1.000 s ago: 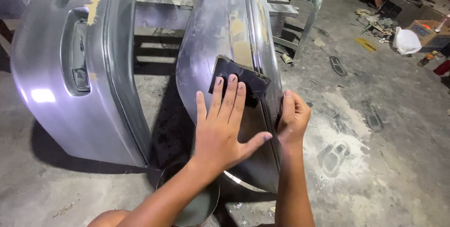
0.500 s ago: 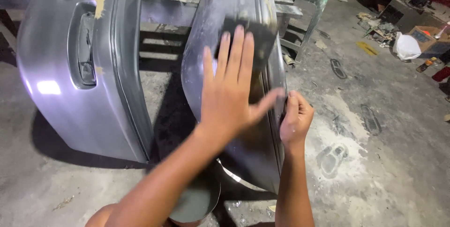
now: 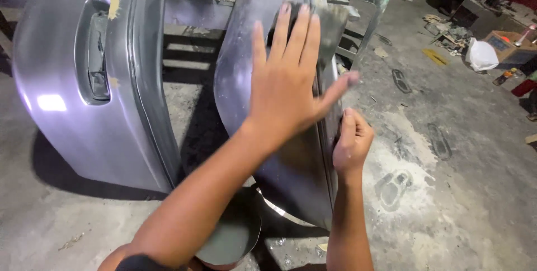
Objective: Wet-sanding a car bumper by hand using sandpaper and water to prepare it for painting.
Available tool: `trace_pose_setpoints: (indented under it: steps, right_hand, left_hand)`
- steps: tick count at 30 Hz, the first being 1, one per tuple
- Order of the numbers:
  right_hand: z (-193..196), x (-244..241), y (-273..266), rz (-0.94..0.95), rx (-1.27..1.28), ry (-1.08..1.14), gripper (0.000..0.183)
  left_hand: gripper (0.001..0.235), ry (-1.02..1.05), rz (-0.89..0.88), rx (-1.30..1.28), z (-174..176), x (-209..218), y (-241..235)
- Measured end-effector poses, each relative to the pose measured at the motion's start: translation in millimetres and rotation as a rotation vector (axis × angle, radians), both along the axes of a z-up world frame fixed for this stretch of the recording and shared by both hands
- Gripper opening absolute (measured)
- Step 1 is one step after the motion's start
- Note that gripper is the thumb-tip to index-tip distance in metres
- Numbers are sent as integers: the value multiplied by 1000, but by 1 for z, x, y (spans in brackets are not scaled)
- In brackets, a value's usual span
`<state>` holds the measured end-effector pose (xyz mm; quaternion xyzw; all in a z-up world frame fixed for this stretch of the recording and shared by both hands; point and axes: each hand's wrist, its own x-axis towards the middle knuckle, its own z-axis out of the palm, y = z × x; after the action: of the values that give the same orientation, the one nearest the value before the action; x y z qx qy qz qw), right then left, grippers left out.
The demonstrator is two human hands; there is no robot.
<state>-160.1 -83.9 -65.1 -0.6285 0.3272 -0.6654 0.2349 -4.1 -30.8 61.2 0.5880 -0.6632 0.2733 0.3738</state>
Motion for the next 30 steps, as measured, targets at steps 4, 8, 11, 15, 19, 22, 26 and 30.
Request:
trace_pose_setpoints:
  steps: [4, 8, 11, 15, 19, 22, 26, 30]
  right_hand:
    - [8, 0, 7, -18, 30, 12, 40]
    - [-8, -6, -8, -6, 62, -35, 41]
    - [-14, -12, -12, -10, 88, -24, 41]
    - [-34, -18, -30, -6, 86, -91, 26]
    - [-12, -9, -12, -41, 43, -75, 39]
    - [1, -7, -1, 67, 35, -16, 43]
    - [6, -2, 5, -19, 27, 8, 42]
    - [4, -3, 3, -7, 67, -21, 42]
  left_hand:
    - [98, -19, 1, -73, -9, -6, -2]
    - [90, 16, -27, -102, -40, -11, 21]
    - [94, -54, -19, 11, -81, -23, 37]
    - [99, -62, -141, 8, -146, -37, 46]
    - [98, -92, -84, 65, -123, -28, 32]
    - [95, -98, 33, 46, -64, -16, 22]
    - [90, 37, -1, 96, -12, 1, 4]
    - [89, 103, -54, -51, -30, 1, 2]
